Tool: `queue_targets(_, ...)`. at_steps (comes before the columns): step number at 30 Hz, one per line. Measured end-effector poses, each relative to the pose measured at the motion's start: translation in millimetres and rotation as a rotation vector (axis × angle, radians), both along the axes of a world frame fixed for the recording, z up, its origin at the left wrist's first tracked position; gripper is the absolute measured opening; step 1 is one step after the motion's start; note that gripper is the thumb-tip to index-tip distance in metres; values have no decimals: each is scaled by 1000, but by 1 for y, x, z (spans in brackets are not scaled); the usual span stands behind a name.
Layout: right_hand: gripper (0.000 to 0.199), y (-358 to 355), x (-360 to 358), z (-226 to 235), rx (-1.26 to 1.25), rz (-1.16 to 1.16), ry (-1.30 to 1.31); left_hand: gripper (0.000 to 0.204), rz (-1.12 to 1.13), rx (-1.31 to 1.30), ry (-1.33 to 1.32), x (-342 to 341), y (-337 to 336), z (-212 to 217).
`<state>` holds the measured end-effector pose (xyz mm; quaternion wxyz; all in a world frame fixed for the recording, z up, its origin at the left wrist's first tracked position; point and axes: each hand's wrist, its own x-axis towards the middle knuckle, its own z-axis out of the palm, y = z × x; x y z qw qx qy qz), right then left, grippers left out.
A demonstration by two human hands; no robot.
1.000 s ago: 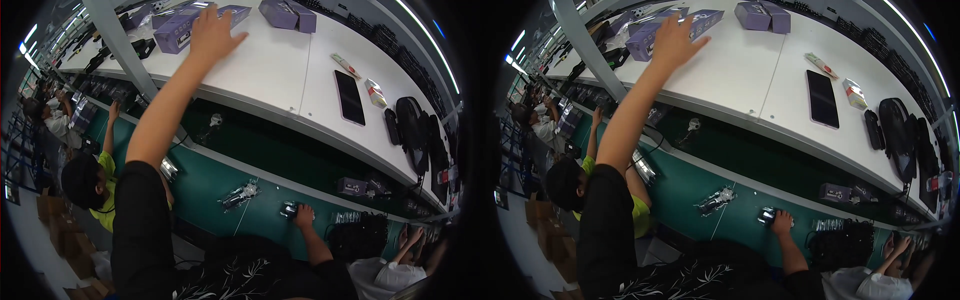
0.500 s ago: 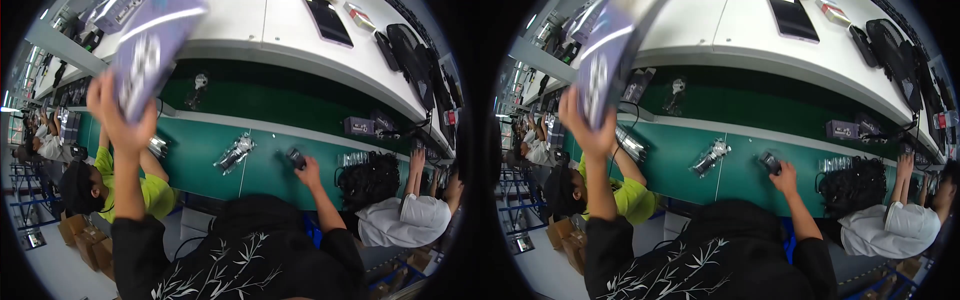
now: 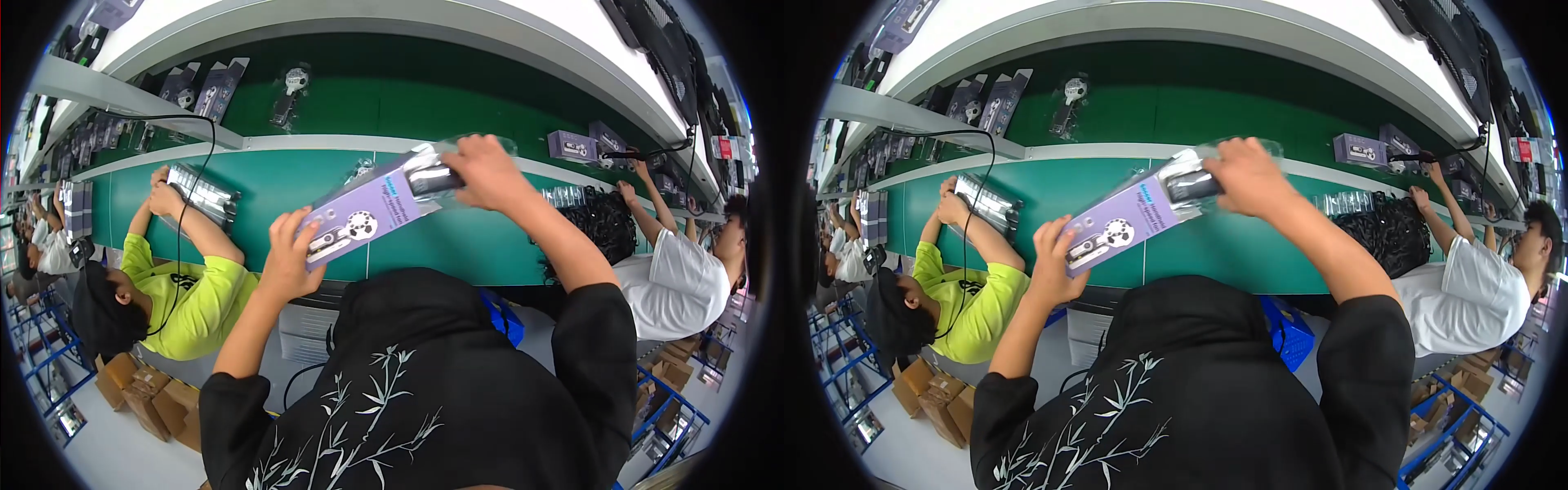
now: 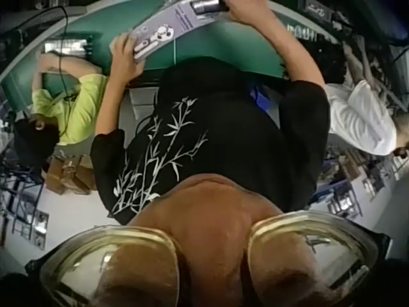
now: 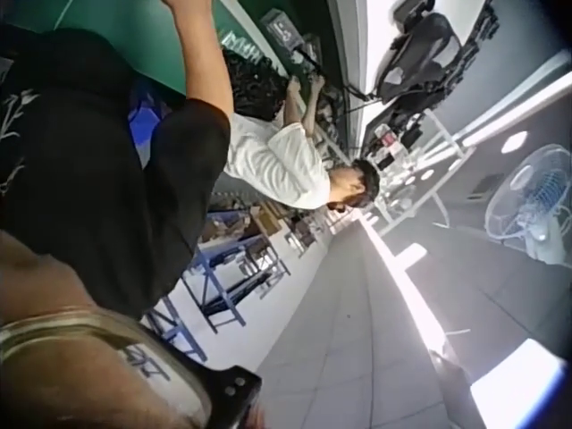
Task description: Packing individual products into small purple boxes at an assembly line station.
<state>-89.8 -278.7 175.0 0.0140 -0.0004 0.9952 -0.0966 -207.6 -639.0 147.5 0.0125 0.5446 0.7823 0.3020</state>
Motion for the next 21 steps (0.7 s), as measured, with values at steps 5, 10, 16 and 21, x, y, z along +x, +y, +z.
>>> queue_targets(5, 24, -10, -20, -41, -22, 187, 5, 78, -36, -7, -48, -5, 34, -35)
queue_targets(10, 24, 113, -25, -137, 29, -9, -99, 71, 210, -62, -25, -12, 23, -65)
queue_targets(16, 29, 322, 26, -238, 229, -348, -145, 60, 352, -80, 53, -29, -18, -36)
queue_targets(21, 23, 205, -79, -232, 77, -339, -41, 47, 435, 253, 541, -130, 8, 113)
